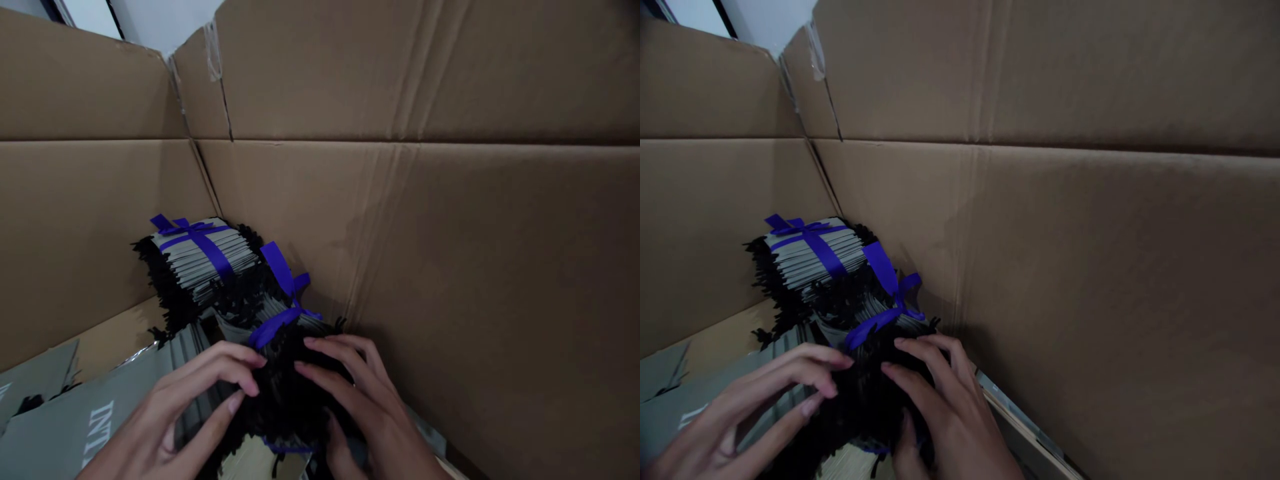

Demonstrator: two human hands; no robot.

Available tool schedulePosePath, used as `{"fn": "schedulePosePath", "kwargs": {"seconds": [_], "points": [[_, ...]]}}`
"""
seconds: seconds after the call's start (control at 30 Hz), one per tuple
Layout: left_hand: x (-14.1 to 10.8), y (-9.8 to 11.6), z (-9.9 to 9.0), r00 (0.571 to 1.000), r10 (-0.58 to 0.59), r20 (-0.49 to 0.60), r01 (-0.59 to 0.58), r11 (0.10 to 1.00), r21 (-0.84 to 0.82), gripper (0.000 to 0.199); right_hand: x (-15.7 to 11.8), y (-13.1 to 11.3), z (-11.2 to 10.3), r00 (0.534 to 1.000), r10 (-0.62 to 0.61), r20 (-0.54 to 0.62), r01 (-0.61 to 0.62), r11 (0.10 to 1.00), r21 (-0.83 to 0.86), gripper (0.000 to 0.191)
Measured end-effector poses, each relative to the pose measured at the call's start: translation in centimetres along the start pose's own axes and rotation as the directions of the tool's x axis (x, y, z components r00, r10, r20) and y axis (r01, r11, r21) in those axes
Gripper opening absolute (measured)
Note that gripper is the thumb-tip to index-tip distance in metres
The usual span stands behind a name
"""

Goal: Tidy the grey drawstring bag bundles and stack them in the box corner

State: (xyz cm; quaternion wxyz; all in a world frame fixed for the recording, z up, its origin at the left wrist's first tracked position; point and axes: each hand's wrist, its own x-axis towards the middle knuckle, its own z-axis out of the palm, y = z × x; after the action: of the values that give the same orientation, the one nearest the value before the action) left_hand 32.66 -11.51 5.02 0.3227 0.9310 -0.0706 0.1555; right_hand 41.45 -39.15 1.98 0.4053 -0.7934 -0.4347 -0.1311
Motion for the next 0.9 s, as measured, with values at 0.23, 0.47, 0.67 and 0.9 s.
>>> {"fn": "schedulePosePath", "kwargs": {"seconds": [0.23, 0.47, 0.67, 0.9], "points": [[1.3, 1.0, 0.1, 0.998, 0.018, -0.067, -0.022, 0.998, -0.059, 0.017, -0.2, 0.1, 0.0, 0.999, 0.032, 0.038, -0.032, 0.999, 0.009, 0.073], [1.8, 0.6, 0.1, 0.982, -0.150, -0.117, 0.118, 0.963, -0.244, 0.026, -0.4, 0.5, 0.3, 0.992, 0.108, 0.072, -0.106, 0.994, -0.020, 0.086], [0.7, -1.0, -0.6, 0.984, -0.121, -0.133, 0.105, 0.987, -0.124, 0.023, -0.9, 0.6, 0.4, 0.994, 0.110, 0.012, -0.110, 0.993, -0.040, 0.091], [-0.1, -1.8, -1.3, 0.983, -0.103, -0.155, 0.094, 0.994, -0.063, 0.021, -0.9, 0.6, 0.5, 0.994, 0.099, -0.037, -0.098, 0.995, 0.018, 0.094]]}}
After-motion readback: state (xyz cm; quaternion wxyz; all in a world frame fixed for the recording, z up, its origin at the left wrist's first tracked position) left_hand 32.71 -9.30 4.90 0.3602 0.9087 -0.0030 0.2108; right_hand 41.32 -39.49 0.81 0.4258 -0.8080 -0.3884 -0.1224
